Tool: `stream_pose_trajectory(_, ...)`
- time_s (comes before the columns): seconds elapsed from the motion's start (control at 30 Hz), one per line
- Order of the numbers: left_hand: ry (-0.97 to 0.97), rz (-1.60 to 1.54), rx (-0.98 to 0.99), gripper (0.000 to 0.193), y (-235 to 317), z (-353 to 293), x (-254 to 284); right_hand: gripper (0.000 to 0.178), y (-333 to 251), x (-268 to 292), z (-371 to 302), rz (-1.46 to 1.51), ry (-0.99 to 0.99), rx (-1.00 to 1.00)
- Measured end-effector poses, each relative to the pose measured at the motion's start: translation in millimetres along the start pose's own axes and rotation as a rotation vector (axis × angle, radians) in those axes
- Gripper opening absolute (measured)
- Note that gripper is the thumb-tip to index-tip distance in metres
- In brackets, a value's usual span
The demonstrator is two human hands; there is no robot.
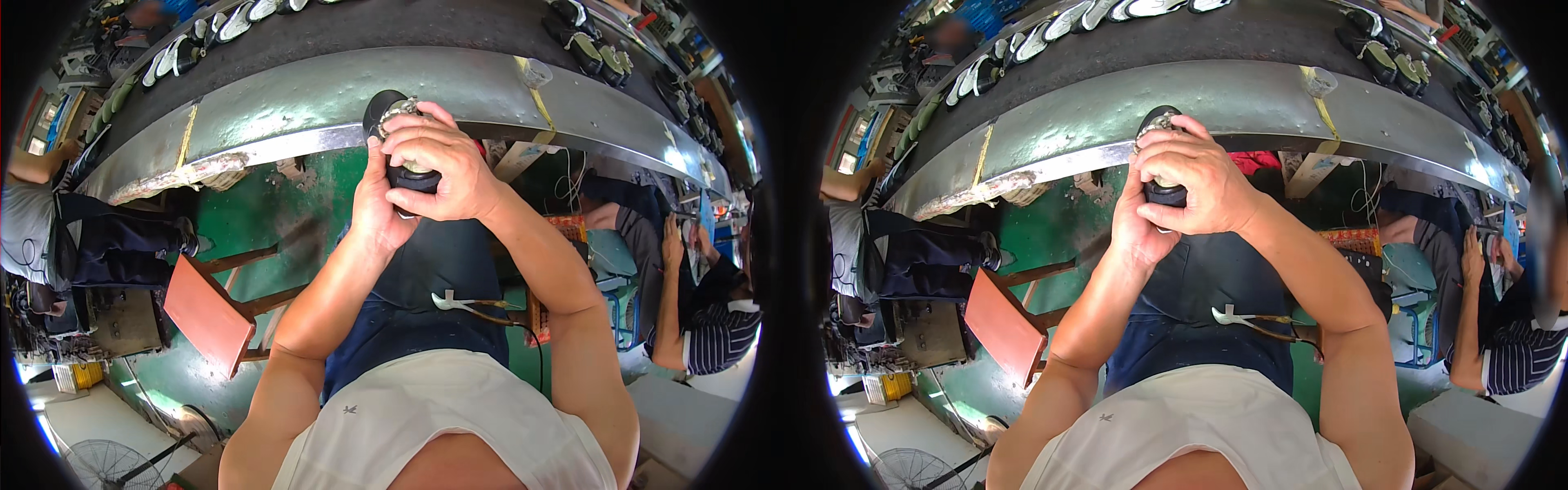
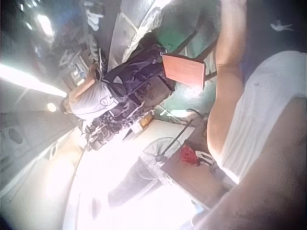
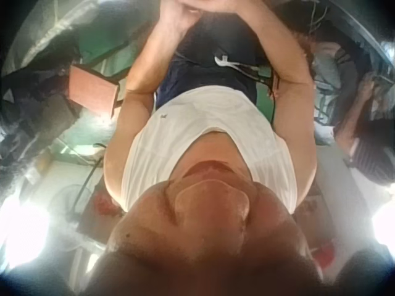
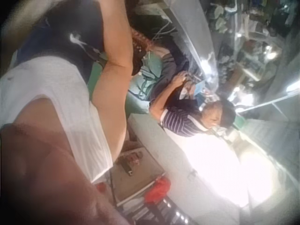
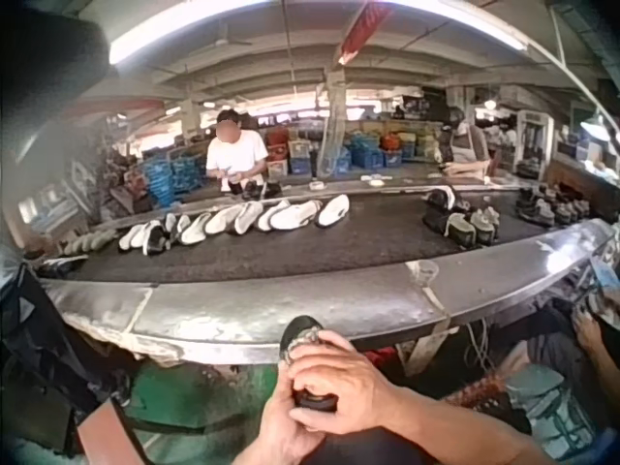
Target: The recorder uses pliers to pull and secure the upper material of a shoe around a last and then uses a hammer to flatten and secure the edges.
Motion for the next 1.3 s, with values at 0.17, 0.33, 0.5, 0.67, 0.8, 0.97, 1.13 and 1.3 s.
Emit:
stream_pose_trajectory(0.17, 0.064, 0.111, -0.012, 0.065, 5.2, -6.1, -12.7, 0.022, 4.6, 5.2, 3.6, 0.04, 0.125, -0.072)
stream_pose_trajectory(0.33, 0.044, 0.117, -0.004, 0.064, -4.0, -1.4, -15.2, 0.014, 5.0, 14.4, -0.8, 0.058, 0.134, -0.097)
stream_pose_trajectory(0.5, 0.008, 0.009, 0.052, 0.061, -14.0, 10.2, 9.4, 0.012, 34.3, 8.6, -1.7, 0.243, 0.119, -0.428)
stream_pose_trajectory(0.67, 0.124, 0.107, 0.049, 0.061, -20.6, 7.1, 28.1, 0.089, 42.0, 22.9, -52.0, 0.14, 0.162, -0.676)
stream_pose_trajectory(0.8, 0.023, 0.326, 0.053, 0.064, -36.9, 11.1, 26.5, 0.087, 49.9, 11.3, -81.5, 0.417, 0.016, -0.947)
stream_pose_trajectory(0.97, -0.043, 0.571, 0.082, 0.064, -32.2, 29.9, 23.3, 0.041, 132.1, 63.4, -109.8, 1.503, 0.533, -1.178)
stream_pose_trajectory(1.13, 0.069, 0.729, 0.247, 0.053, 10.2, 55.1, 79.1, 0.035, 271.2, 170.9, -63.6, 1.204, 0.833, -1.121)
stream_pose_trajectory(1.3, 0.152, 0.852, 0.362, 0.047, 32.5, 66.7, 84.6, 0.034, 446.6, 258.4, -101.8, 0.914, 0.608, -1.308)
Point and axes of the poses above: each hand's wrist, its own z-axis towards the middle knuckle, its own x-axis out of the back of the hand, y = z × x, the point moved 8 cm from there along z, towards the middle knuckle, and after that the axes turned 4 degrees about -z, right-handed, at the moved point
